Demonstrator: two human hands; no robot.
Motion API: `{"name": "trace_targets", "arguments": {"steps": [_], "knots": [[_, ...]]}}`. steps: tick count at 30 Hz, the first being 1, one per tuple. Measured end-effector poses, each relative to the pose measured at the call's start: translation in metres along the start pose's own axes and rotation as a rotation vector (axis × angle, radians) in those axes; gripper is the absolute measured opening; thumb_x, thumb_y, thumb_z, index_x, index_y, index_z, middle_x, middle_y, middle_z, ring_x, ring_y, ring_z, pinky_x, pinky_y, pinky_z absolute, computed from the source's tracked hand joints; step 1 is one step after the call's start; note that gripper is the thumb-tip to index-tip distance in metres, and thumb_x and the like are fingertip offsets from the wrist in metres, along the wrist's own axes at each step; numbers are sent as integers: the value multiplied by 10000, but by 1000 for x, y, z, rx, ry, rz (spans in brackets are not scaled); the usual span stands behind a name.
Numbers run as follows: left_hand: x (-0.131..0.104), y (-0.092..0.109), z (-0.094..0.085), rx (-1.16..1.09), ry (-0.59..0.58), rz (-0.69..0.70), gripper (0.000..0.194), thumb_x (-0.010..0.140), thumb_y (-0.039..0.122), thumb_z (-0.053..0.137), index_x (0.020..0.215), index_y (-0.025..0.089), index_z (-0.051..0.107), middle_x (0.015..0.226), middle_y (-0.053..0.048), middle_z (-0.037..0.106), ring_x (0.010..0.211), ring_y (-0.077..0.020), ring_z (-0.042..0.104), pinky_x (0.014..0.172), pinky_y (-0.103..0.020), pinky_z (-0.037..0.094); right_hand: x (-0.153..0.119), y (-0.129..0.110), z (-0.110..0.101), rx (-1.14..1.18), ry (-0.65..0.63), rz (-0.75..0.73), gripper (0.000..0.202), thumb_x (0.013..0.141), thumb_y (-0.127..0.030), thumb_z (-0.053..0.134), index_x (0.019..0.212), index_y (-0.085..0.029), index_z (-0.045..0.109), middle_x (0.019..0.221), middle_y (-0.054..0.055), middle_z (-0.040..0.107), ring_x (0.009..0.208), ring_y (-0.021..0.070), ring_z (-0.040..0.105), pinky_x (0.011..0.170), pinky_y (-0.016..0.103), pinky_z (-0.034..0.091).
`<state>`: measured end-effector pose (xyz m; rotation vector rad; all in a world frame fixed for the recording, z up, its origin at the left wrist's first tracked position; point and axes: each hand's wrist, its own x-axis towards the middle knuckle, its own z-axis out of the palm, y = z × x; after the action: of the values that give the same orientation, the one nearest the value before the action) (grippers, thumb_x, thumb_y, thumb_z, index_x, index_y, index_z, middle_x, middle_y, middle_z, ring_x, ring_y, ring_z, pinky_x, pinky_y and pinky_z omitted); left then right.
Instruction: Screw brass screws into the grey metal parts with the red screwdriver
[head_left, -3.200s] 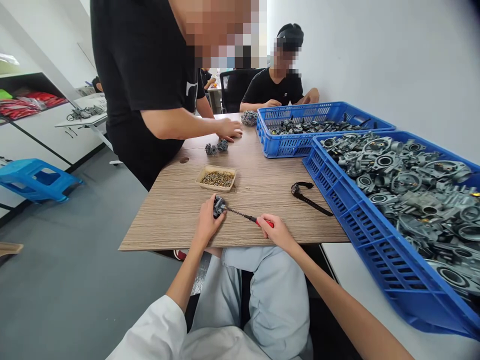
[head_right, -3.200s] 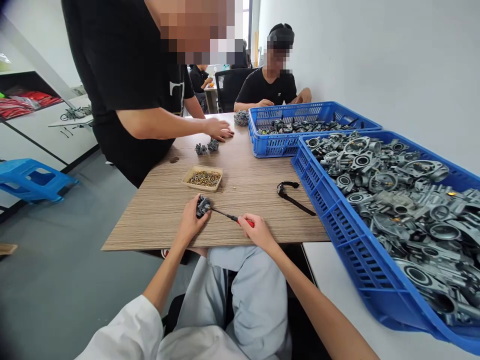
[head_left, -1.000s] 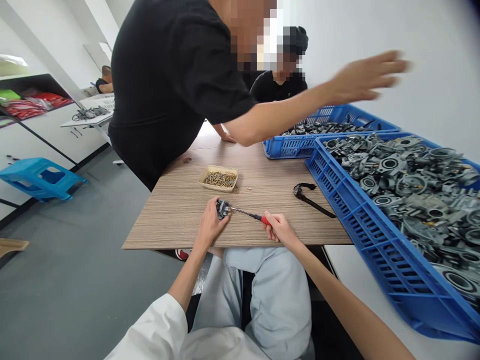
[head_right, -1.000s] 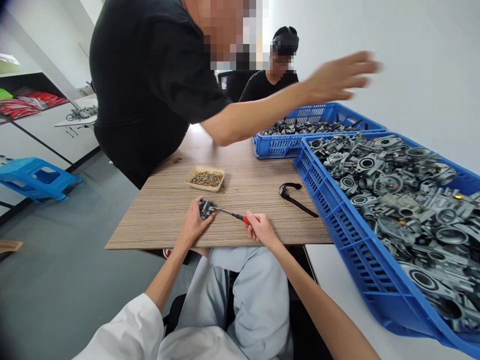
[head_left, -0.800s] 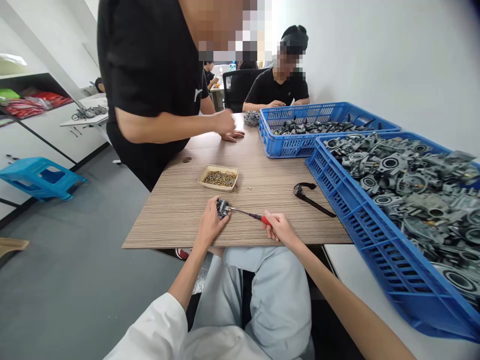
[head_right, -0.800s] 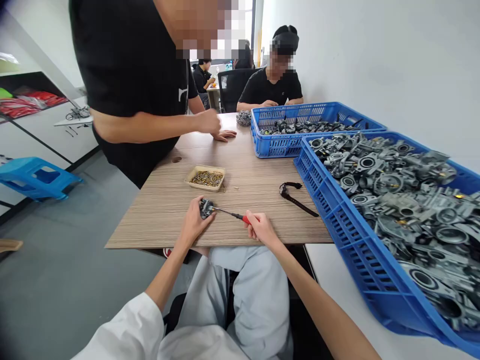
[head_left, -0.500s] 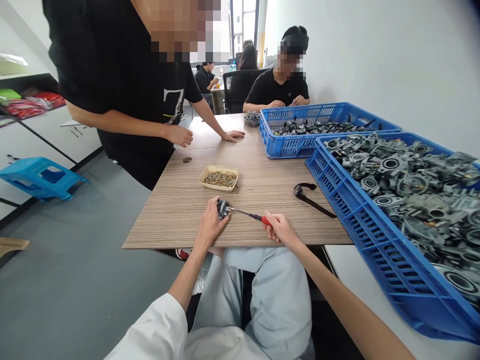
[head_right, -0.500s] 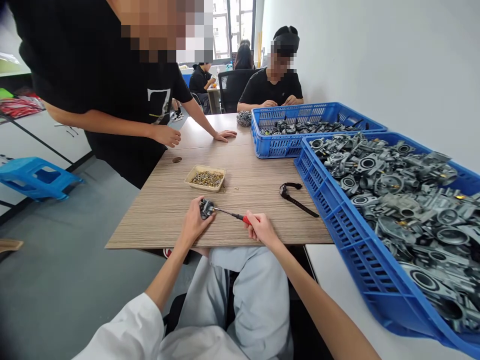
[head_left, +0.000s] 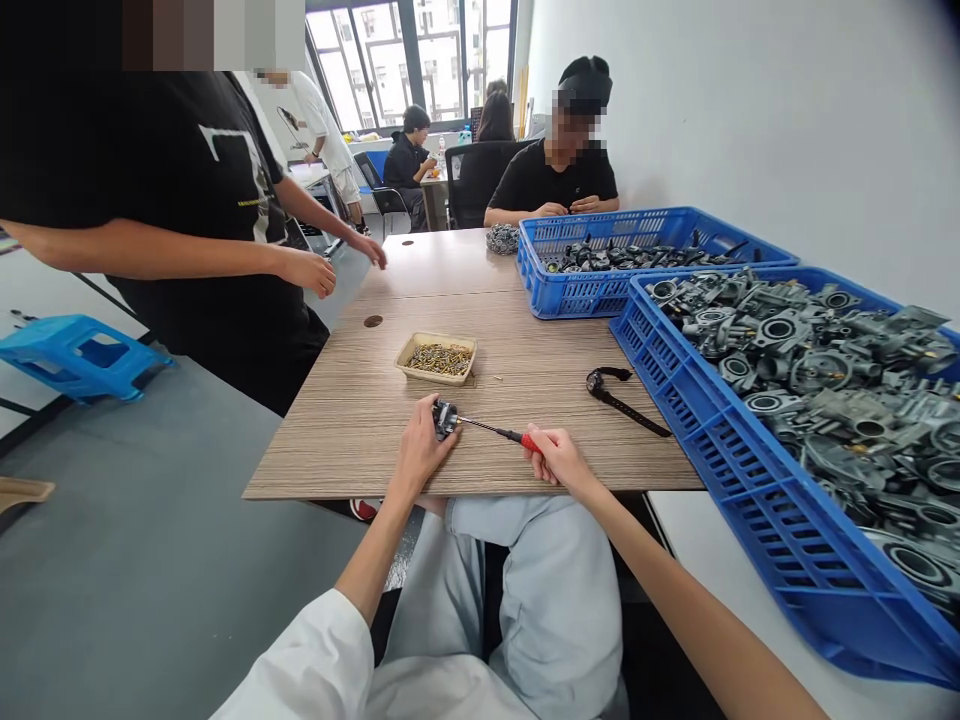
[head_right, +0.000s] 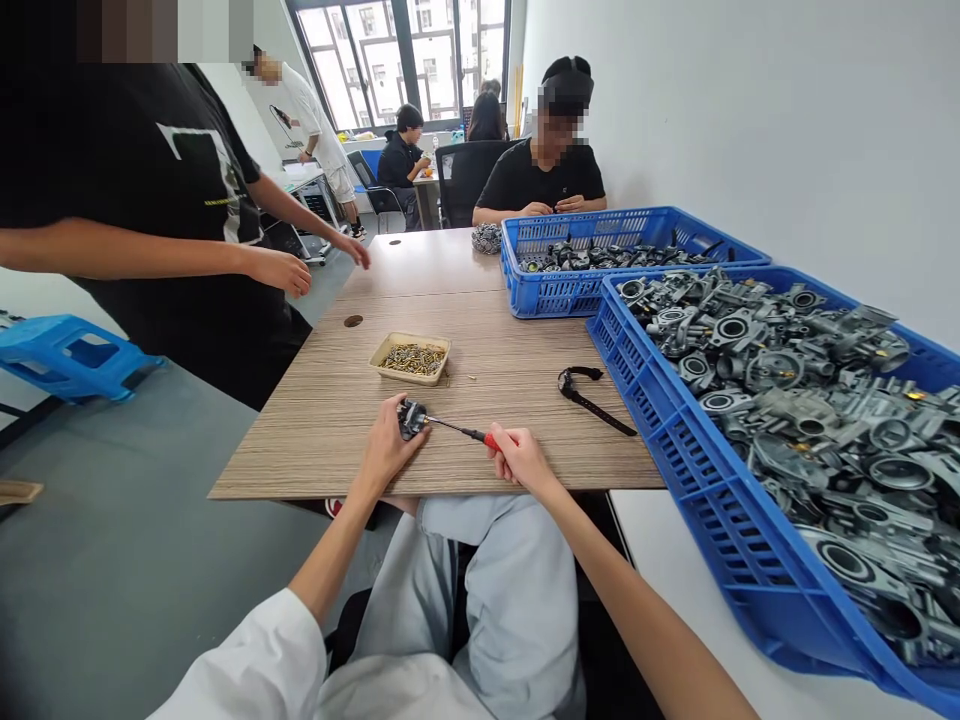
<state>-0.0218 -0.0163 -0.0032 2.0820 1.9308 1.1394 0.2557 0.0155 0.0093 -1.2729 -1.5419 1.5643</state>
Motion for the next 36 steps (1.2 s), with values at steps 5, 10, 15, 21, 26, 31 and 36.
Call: {"name": "trace_targets", "arguments": {"steps": [5, 10, 15, 21, 26, 31, 36], "knots": [[0, -2, 1, 6, -6, -1, 654, 923, 338, 683, 1480, 249, 354, 1404, -145, 551, 1316, -322, 580, 1020, -457, 545, -1, -2, 0, -6, -3, -7, 641, 920, -740, 488, 641, -178, 620, 426, 19, 582, 307, 85, 414, 308, 190, 297], [0, -4, 2, 6, -9, 5, 659, 922, 342, 686, 1482, 248, 352, 1407, -148, 553, 1309, -322, 583, 1022, -462, 544, -2, -3, 1, -36, 5, -13, 618, 924, -732, 493, 653, -188, 611, 431, 5, 568, 320, 91, 432, 319, 196, 316], [0, -6, 2, -14, -4, 7, 648, 924, 338, 684, 1483, 245, 369, 1417, -142, 556, 1330, -317, 570, 1097, -485, 504, -4, -3, 2, -60, 1, -53, 559, 923, -700, 519, 706, -194, 617, 448, -16, 547, 350, 99, 433, 325, 199, 312], [2, -9, 2, -44, 7, 14, 663, 913, 326, 686, 1507, 247, 402, 1426, -131, 571, 1339, -311, 562, 1127, -487, 486, -5, -5, 2, -58, -29, -64, 513, 927, -660, 525, 744, -192, 631, 475, -34, 518, 369, 91, 405, 331, 196, 291], [3, -9, 2, -45, 3, 17, 704, 903, 297, 681, 1545, 256, 395, 1404, -122, 591, 1323, -310, 568, 1144, -494, 470, -5, -4, 2, -64, -25, -72, 495, 926, -643, 524, 765, -190, 640, 499, -34, 519, 387, 94, 410, 338, 201, 295], [3, -9, 2, -33, -6, 12, 732, 910, 302, 678, 1575, 260, 375, 1411, -110, 594, 1327, -305, 557, 1140, -479, 470, -5, -4, 3, -74, -8, -86, 487, 932, -629, 518, 758, -190, 636, 495, -31, 517, 394, 95, 403, 353, 210, 267], [3, -9, 2, -34, -2, 11, 745, 916, 307, 674, 1593, 263, 367, 1415, -103, 601, 1327, -295, 556, 1146, -458, 461, -7, -5, 4, -97, 14, -109, 462, 951, -598, 513, 761, -195, 636, 499, -30, 519, 409, 105, 413, 381, 229, 275]]}}
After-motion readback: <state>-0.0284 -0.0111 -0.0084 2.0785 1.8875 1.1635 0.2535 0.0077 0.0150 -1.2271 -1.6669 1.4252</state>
